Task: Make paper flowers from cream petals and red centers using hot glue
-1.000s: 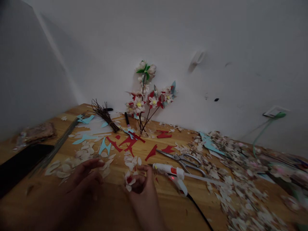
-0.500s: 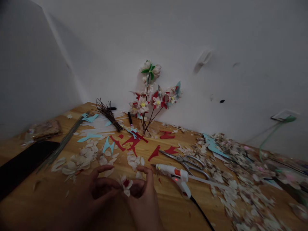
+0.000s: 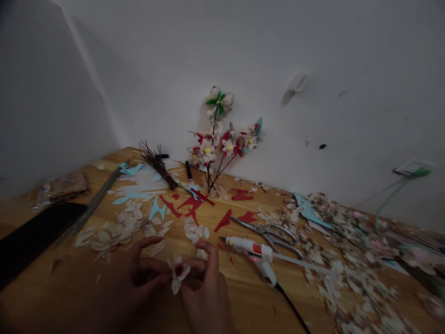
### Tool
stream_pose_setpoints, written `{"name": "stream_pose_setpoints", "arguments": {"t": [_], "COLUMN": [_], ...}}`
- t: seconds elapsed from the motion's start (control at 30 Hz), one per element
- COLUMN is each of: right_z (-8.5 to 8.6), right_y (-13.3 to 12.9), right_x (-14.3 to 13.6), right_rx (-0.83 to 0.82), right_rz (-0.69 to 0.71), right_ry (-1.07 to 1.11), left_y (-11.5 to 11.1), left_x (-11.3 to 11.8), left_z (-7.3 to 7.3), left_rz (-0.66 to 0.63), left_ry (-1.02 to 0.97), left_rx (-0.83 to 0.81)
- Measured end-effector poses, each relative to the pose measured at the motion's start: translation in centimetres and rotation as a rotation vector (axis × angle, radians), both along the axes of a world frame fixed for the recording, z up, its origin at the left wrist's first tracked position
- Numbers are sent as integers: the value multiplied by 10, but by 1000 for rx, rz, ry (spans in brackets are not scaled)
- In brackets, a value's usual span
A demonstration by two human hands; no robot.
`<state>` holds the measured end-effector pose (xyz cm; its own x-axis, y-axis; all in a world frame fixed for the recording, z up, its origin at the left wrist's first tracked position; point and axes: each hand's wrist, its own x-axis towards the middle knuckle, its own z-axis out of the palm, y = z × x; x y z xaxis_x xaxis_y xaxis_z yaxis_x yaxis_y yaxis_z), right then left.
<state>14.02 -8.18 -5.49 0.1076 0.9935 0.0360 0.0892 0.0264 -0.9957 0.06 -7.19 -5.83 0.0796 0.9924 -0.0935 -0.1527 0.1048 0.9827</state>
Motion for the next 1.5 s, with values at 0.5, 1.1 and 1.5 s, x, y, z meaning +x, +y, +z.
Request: {"name": "stream_pose_setpoints", "arguments": {"t": [0.5, 1.1, 1.5], "right_z": [-1, -16, -19], "right_y": [1, -3, -3], "right_x": [18, 15, 19], "right_rx": [342, 461, 505], "right_rz": [136, 348, 339], "right_ry": [-418, -574, -608], "left_y": [1, 9, 6], "left_x": [-5, -8, -10], "left_z": [-6, -16, -17], "left_rz": [17, -167, -112], "left_ry": [31, -156, -136], "left_rx": [70, -66, -60]}}
